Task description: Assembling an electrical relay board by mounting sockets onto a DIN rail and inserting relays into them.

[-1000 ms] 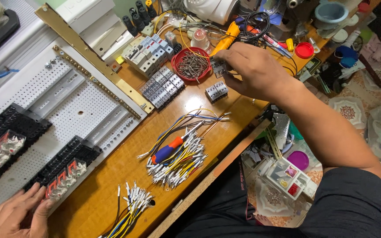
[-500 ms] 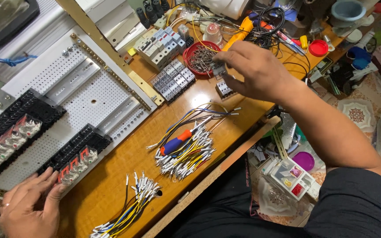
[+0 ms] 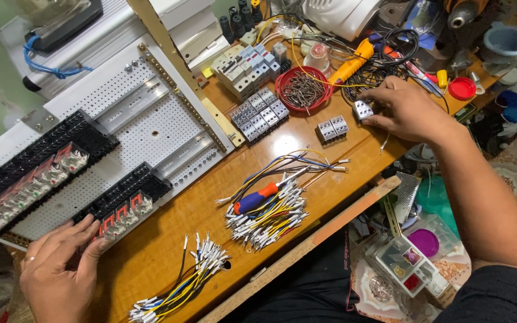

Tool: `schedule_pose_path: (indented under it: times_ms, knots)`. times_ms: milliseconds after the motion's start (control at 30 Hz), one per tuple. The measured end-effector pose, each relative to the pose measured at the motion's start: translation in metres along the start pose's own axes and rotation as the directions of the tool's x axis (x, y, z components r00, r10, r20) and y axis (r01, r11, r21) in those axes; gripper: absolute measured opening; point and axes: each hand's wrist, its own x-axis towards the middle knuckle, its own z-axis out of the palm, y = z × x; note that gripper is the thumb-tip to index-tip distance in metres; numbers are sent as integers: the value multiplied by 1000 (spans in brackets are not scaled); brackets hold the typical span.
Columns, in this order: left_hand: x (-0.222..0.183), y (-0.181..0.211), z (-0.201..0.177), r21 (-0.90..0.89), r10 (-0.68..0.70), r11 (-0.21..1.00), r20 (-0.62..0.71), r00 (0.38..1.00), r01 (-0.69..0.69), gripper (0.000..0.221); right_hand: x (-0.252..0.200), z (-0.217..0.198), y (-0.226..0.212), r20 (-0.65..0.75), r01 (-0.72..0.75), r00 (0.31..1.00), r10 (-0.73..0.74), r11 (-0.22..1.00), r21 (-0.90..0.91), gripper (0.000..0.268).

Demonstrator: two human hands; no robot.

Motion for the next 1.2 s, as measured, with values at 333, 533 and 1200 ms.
schedule_pose_path:
  times_ms: [333,533,1200]
  knots:
    - [0,-4,-1,16,-4,1000,25,1000,4,18,-10,-9,-19,-95,73,993,-75,997,-33,56]
    - [25,68,3,159,22,987,-112,993,-4,17,-19,-7,-90,-347,368,880,-325,928,64,53]
    - [72,211,126,-758,157,145,652,742,636,41,-45,14,-188,-643,767,568,-513,614,188,40]
